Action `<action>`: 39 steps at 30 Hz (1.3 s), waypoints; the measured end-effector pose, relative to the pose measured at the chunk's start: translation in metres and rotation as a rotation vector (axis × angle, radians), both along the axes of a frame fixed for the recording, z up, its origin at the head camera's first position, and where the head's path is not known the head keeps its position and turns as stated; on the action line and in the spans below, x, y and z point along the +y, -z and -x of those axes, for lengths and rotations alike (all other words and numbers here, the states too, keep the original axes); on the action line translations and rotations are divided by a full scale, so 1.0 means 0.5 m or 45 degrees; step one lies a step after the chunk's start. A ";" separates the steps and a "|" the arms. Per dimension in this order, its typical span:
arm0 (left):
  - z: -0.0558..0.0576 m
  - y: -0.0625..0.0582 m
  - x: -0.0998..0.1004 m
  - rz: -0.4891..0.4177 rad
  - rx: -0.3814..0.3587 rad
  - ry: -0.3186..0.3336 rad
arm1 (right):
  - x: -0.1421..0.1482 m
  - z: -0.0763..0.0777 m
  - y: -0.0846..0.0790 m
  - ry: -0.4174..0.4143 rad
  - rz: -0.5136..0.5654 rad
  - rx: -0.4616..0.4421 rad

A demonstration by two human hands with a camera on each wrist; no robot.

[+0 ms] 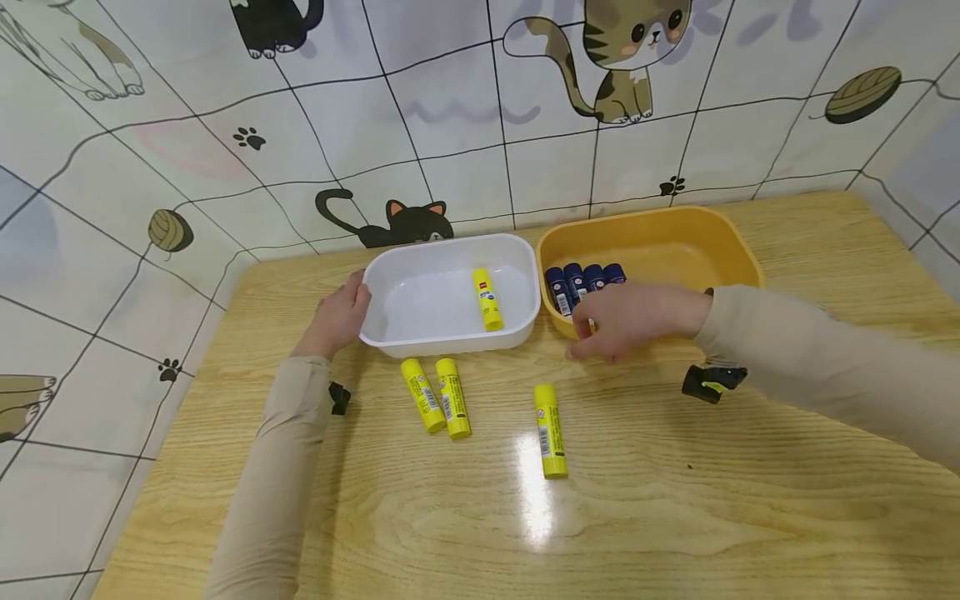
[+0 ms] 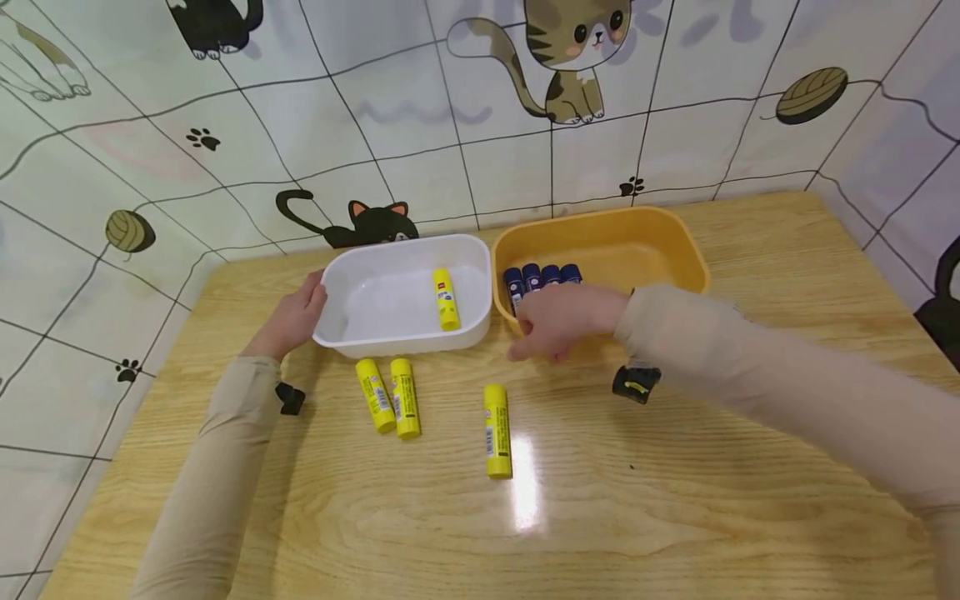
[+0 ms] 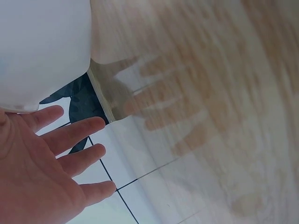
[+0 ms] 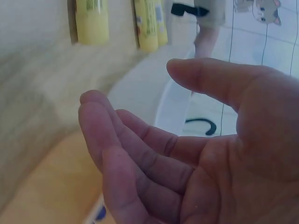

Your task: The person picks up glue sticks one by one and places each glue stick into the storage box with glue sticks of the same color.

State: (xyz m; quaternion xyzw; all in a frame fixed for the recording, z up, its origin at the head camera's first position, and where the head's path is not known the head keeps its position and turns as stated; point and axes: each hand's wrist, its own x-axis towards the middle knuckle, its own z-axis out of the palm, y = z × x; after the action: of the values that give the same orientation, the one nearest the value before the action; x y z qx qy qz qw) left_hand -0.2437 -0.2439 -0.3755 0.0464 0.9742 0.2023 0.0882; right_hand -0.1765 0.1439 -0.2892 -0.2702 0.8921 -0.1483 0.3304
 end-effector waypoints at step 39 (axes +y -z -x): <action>0.000 0.002 0.001 -0.010 -0.032 -0.035 | -0.088 -0.087 0.157 0.084 0.052 0.241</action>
State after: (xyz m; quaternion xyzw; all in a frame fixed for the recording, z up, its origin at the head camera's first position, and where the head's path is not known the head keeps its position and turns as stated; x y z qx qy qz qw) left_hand -0.2436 -0.2434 -0.3765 0.0306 0.9728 0.2078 0.0975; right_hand -0.1328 0.0997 -0.3675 -0.2603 0.9245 -0.1511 0.2339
